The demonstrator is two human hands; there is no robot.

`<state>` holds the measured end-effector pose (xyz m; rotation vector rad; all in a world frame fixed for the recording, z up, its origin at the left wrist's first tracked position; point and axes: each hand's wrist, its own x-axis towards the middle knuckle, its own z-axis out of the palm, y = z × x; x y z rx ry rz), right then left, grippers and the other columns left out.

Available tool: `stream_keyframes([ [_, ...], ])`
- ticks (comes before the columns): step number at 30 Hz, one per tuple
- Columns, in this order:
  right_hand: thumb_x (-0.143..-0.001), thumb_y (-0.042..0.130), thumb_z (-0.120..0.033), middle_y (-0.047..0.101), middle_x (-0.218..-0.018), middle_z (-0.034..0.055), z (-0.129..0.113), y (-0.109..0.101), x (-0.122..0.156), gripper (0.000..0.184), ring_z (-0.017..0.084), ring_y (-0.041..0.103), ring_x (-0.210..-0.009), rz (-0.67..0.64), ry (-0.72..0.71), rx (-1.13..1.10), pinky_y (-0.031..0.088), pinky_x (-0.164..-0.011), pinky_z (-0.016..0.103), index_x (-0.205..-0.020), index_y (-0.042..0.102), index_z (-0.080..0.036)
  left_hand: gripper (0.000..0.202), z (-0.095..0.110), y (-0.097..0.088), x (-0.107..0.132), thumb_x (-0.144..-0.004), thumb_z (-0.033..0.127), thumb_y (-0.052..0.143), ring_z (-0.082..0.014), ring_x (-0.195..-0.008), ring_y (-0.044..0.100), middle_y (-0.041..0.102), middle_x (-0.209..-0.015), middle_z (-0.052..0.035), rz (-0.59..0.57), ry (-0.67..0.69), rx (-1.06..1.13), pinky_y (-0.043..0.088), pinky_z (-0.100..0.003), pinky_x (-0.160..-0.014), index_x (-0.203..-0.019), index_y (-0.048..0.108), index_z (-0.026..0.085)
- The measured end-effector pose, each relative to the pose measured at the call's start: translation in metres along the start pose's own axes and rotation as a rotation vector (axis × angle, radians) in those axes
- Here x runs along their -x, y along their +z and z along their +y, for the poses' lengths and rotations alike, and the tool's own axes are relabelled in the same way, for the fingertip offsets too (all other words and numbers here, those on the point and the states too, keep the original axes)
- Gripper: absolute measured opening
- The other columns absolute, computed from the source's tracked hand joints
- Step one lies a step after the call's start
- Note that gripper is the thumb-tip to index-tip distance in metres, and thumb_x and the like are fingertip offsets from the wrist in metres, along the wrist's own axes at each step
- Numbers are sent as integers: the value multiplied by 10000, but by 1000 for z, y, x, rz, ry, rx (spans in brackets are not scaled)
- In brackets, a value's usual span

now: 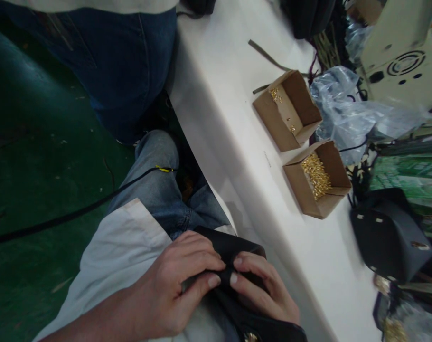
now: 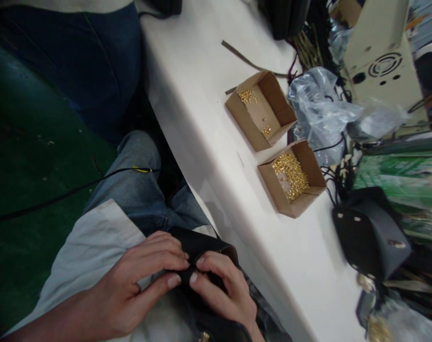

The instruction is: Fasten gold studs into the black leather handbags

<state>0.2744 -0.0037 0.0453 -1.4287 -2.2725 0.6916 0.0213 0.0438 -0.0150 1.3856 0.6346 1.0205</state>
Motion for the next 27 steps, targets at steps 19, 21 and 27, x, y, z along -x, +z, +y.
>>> stream_keyframes([
  [19, -1125, 649, -370, 777, -963, 38, 7, 21, -5, 139, 181, 804, -893, -1, 176, -247, 674, -791, 230, -1088, 738, -270, 188, -4, -7, 3, -1070, 173, 642, -193, -1024, 704, 779, -1061, 2, -19, -272, 119, 462, -370, -954, -1154, 779, 270],
  [21, -1121, 664, -395, 782, -961, 35, 6, 22, -5, 145, 178, 806, -884, -33, 185, -282, 673, -793, 219, -1095, 725, -266, 201, -6, -7, -1, -1055, 163, 656, -182, -992, 710, 776, -1028, 9, -1, -333, 165, 477, -346, -915, -1132, 807, 271],
  [27, -1123, 674, -343, 789, -1018, 25, 8, 21, -6, 102, 159, 808, -935, -33, 99, -223, 672, -852, 188, -1142, 731, -261, 204, -18, -7, -17, -1039, 170, 680, -217, -1074, 723, 802, -1054, -36, -109, -359, 209, 497, -360, -996, -1115, 858, 234],
])
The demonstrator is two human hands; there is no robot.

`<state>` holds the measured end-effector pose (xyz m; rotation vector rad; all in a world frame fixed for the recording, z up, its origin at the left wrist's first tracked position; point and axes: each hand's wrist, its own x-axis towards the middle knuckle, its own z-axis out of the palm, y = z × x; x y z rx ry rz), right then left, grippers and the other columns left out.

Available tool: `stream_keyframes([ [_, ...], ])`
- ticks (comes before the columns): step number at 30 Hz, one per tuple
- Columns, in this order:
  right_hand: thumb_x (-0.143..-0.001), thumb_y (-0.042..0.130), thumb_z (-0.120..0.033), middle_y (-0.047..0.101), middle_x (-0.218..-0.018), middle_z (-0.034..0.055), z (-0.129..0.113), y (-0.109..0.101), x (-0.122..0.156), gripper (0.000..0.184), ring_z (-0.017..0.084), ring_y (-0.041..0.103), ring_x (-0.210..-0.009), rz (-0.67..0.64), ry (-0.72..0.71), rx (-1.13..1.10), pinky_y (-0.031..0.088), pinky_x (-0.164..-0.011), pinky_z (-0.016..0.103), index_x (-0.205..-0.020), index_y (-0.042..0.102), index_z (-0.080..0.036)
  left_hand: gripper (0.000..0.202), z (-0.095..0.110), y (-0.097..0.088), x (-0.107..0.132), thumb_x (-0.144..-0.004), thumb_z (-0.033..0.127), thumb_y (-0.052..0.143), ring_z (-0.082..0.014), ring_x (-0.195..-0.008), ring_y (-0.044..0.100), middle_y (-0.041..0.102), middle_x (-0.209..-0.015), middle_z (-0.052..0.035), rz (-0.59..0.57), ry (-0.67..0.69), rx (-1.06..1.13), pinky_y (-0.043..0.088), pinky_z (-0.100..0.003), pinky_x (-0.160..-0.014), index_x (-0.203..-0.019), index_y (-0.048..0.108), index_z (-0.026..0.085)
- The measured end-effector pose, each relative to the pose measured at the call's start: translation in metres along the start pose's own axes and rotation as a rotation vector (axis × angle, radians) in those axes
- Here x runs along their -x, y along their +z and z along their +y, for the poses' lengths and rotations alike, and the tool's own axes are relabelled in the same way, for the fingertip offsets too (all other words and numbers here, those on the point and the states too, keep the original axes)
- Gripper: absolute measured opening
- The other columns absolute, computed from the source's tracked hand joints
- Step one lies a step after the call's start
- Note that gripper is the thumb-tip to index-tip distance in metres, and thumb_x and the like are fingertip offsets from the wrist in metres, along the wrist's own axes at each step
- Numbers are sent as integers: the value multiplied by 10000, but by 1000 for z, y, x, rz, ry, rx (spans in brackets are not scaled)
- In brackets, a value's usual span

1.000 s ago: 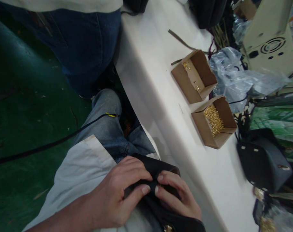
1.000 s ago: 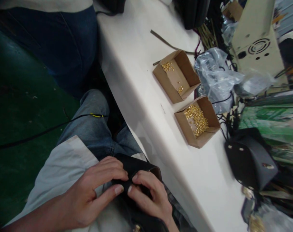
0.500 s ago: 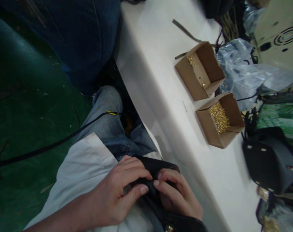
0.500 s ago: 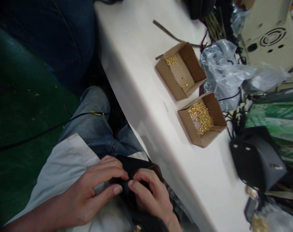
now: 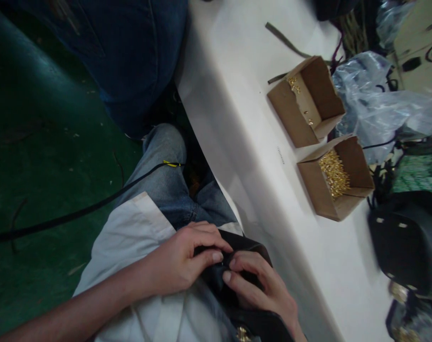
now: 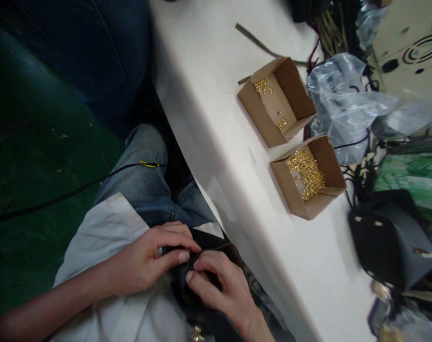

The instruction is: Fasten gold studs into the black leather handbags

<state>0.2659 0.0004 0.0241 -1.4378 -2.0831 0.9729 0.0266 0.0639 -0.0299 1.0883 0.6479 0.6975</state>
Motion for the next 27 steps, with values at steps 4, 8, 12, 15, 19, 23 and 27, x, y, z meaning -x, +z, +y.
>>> stream_keyframes([
  [4, -1060, 669, -113, 786, -1173, 77, 1, 0, -1, 246, 201, 817, -1070, 42, -185, 180, 695, -925, 259, -1257, 755, -233, 164, -7, 0, -3, -1038, 205, 685, -230, -1115, 714, 791, -1097, -52, 32, -5, 10, 495, -367, -1016, -1068, 846, 217],
  [8, -1040, 652, -55, 774, -1132, 94, 0, 7, -2, 221, 212, 822, -1034, 176, -177, 202, 710, -887, 281, -1162, 747, -212, 93, -9, 3, -2, -1019, 245, 719, -207, -1008, 711, 778, -1013, -12, 91, -69, 32, 484, -346, -918, -1001, 807, 223],
  [12, -1080, 664, -148, 768, -1103, 82, 4, 6, 0, 169, 212, 812, -1028, 136, -167, 182, 712, -852, 280, -1177, 762, -246, 64, -10, 3, -1, -995, 270, 748, -205, -989, 696, 764, -974, 7, 86, -71, 58, 450, -353, -931, -984, 798, 233],
  [15, -1105, 671, -205, 778, -1039, 60, 8, -2, -1, 123, 189, 806, -962, 92, -181, 134, 706, -820, 243, -1185, 749, -256, 76, -13, 3, 0, -995, 303, 745, -231, -1113, 688, 766, -1085, -3, 80, -43, 42, 412, -380, -1031, -1031, 789, 251],
  [19, -1121, 626, -156, 786, -1060, 60, 6, -14, -5, 176, 193, 808, -1092, -26, -272, 143, 694, -917, 236, -1215, 756, -228, 97, -17, 5, -2, -987, 322, 731, -253, -1155, 667, 737, -1138, -19, 102, -71, 1, 404, -400, -1035, -1050, 760, 253],
  [23, -1110, 642, -156, 796, -1103, 66, 0, -17, -3, 190, 199, 811, -1117, -30, -223, 123, 690, -931, 232, -1233, 768, -227, 71, -14, 8, -4, -956, 264, 734, -244, -1094, 647, 704, -1075, -16, 136, -110, -37, 432, -387, -963, -1023, 745, 244],
  [27, -1108, 651, -177, 798, -1180, 64, -8, -11, 7, 227, 231, 801, -1176, 32, -86, 160, 687, -998, 305, -1270, 780, -271, 58, -10, 11, -7, -939, 246, 739, -250, -1088, 622, 687, -1046, -13, 174, -150, -118, 416, -400, -953, -995, 727, 237],
])
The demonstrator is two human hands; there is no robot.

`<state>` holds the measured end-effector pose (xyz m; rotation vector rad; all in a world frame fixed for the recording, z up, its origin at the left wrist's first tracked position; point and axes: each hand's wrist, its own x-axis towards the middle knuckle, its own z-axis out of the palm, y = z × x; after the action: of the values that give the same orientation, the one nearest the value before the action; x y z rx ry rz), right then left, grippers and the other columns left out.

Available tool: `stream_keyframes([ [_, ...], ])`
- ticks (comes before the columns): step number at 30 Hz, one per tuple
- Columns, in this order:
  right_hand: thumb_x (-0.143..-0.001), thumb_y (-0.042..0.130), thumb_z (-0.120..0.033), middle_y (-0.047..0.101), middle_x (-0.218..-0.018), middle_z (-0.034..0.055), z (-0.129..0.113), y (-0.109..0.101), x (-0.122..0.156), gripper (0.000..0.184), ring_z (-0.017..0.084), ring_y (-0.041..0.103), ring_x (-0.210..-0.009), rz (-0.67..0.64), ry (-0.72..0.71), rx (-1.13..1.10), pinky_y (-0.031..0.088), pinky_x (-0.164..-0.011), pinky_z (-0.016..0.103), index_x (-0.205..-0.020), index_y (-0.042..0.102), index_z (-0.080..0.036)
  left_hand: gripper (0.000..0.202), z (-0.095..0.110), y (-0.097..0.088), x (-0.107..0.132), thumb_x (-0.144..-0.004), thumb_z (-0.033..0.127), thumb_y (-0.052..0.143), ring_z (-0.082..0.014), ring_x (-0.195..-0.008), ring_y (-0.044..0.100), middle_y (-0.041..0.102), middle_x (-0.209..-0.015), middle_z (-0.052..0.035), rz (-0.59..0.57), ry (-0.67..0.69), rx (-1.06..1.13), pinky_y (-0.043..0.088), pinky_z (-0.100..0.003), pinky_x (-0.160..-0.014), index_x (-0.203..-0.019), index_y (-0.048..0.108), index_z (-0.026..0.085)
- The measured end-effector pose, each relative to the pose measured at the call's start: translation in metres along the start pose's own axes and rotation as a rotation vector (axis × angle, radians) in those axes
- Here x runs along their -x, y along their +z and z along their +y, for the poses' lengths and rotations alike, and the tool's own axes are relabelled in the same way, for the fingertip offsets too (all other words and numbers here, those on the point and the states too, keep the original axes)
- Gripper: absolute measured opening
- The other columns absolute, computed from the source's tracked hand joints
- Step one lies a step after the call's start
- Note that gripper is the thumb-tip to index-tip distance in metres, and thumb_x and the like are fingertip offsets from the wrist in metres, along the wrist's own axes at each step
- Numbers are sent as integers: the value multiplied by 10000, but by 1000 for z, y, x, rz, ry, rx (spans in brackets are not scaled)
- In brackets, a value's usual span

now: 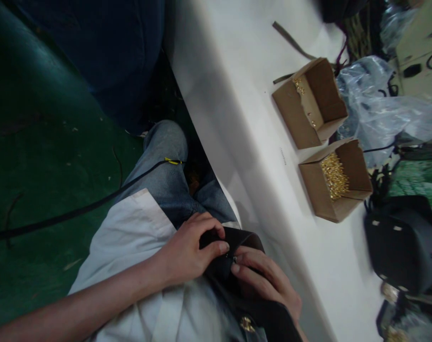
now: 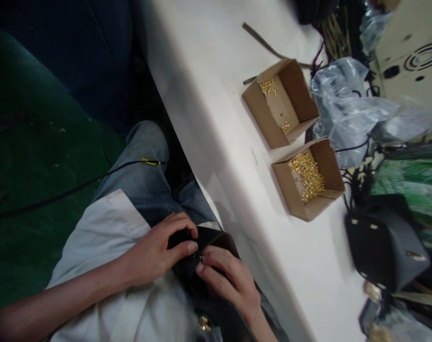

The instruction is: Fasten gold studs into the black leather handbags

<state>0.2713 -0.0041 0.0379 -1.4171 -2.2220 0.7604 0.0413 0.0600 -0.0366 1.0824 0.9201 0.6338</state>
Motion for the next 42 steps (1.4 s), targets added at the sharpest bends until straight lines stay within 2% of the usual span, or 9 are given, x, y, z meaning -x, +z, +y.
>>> stream_keyframes([
  [7, -1052, 682, -66, 801, -1173, 51, -8, 4, -6, 343, 212, 813, -1102, 81, 126, 48, 674, -950, 306, -1291, 755, -301, 44, -1, 8, -5, -954, 276, 758, -250, -1048, 602, 652, -980, -5, 15, -53, -73, 395, -406, -902, -946, 729, 243],
  [12, -1070, 753, -236, 803, -943, 18, 0, 2, -14, 32, 173, 814, -794, 24, 287, -30, 678, -717, 196, -1072, 760, -267, 59, 2, 9, -5, -929, 272, 769, -249, -1027, 605, 651, -967, -3, 7, -93, -66, 390, -411, -890, -933, 718, 242],
  [18, -1032, 739, -91, 812, -1103, 36, -2, 6, -11, 249, 162, 816, -970, 93, 168, 60, 654, -869, 234, -1138, 818, -302, 70, 6, 7, -2, -973, 286, 757, -252, -1034, 621, 670, -1007, -9, 38, -82, -79, 411, -421, -908, -969, 702, 242],
  [22, -1027, 731, -116, 785, -1051, 32, -1, 12, -18, 162, 163, 799, -916, 128, 158, 45, 642, -812, 232, -1071, 754, -270, 93, 20, 7, 8, -1042, 277, 705, -261, -1053, 623, 680, -1053, -21, 174, 35, -314, 388, -453, -929, -960, 688, 237],
  [26, -1028, 670, -108, 778, -1048, 39, 6, 15, -24, 166, 181, 795, -912, 140, 102, 57, 637, -817, 267, -1036, 728, -263, 244, 32, 6, 16, -1013, 441, 759, -254, -931, 650, 683, -953, -17, 105, -43, -292, 439, -435, -825, -904, 676, 239],
  [29, -1021, 620, -94, 787, -999, 45, 14, 17, -25, 190, 207, 785, -887, 134, -33, 95, 626, -857, 348, -1033, 708, -262, 243, 36, 3, 16, -971, 479, 782, -275, -951, 680, 722, -991, -30, 89, -97, -333, 479, -451, -836, -942, 712, 248],
  [32, -993, 605, -79, 760, -966, 49, 17, 19, -23, 201, 210, 753, -865, 164, -72, 136, 604, -827, 357, -1021, 679, -264, 268, 38, -1, 16, -919, 512, 835, -285, -960, 706, 753, -1037, -27, 43, -105, -373, 504, -458, -848, -990, 756, 266],
  [36, -961, 614, -90, 729, -974, 30, 8, 23, -13, 208, 181, 724, -839, 140, -28, 271, 562, -730, 274, -1028, 694, -270, 330, 40, -4, 20, -877, 544, 868, -315, -980, 727, 775, -1092, -39, 23, -136, -454, 518, -473, -848, -1046, 779, 275],
  [42, -1063, 569, -144, 706, -1043, 39, -10, 26, 2, 178, 137, 748, -847, 84, 230, 187, 549, -633, 182, -1074, 706, -257, 172, 45, 0, 11, -934, 448, 787, -298, -932, 730, 783, -1026, -40, -45, -119, -514, 508, -446, -818, -962, 793, 279],
])
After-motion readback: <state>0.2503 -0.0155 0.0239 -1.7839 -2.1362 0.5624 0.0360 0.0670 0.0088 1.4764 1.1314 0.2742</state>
